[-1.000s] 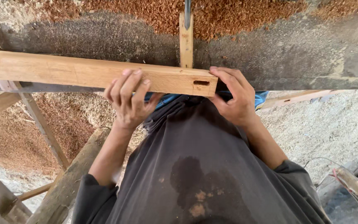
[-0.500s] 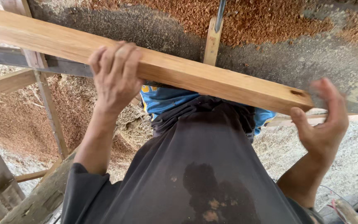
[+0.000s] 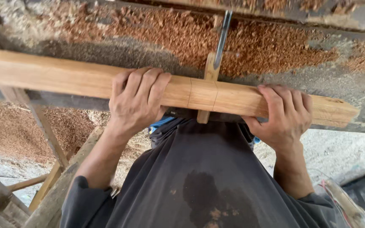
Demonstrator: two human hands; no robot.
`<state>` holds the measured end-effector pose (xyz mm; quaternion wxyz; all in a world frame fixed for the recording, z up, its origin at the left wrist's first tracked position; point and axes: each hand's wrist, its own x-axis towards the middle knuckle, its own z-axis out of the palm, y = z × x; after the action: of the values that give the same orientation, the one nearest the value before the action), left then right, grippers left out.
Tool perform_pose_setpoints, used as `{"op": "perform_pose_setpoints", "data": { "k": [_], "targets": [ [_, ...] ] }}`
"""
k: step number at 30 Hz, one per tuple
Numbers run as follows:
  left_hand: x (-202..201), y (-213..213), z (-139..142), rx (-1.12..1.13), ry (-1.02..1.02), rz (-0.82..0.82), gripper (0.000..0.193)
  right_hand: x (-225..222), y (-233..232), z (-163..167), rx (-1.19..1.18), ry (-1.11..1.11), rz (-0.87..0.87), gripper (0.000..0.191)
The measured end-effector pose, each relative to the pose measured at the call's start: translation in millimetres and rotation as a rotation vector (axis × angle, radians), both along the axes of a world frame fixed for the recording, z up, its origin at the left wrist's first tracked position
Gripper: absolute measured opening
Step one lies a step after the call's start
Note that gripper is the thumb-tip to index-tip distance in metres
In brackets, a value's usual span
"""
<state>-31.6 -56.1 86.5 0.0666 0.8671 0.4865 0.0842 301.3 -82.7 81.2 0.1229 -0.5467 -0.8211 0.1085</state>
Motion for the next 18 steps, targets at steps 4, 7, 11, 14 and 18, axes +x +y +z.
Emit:
{"op": "perform_pose_setpoints", "data": {
  "k": [4,7,11,14,18],
  "targets": [
    [1,15,-11,0.003,0.011,-0.001,0.039,3,18,-10,-0.010,-0.003,0.006,0.040],
    [1,21,-20,0.056,0.064,0.001,0.034,4,27,-14,-0.040,-0.012,-0.012,0.037],
    [1,25,-30,0.090,0.049,0.008,0.024,4,35,-17,-0.060,-0.043,-0.020,0.034],
    [2,27,-34,0.122,0.063,0.020,0.020,7,38,-19,-0.076,-0.043,-0.021,0.033],
    [3,29,-36,0.099,0.077,0.025,0.021,11,39,-23,-0.063,-0.040,-0.011,0.035]
  ]
}}
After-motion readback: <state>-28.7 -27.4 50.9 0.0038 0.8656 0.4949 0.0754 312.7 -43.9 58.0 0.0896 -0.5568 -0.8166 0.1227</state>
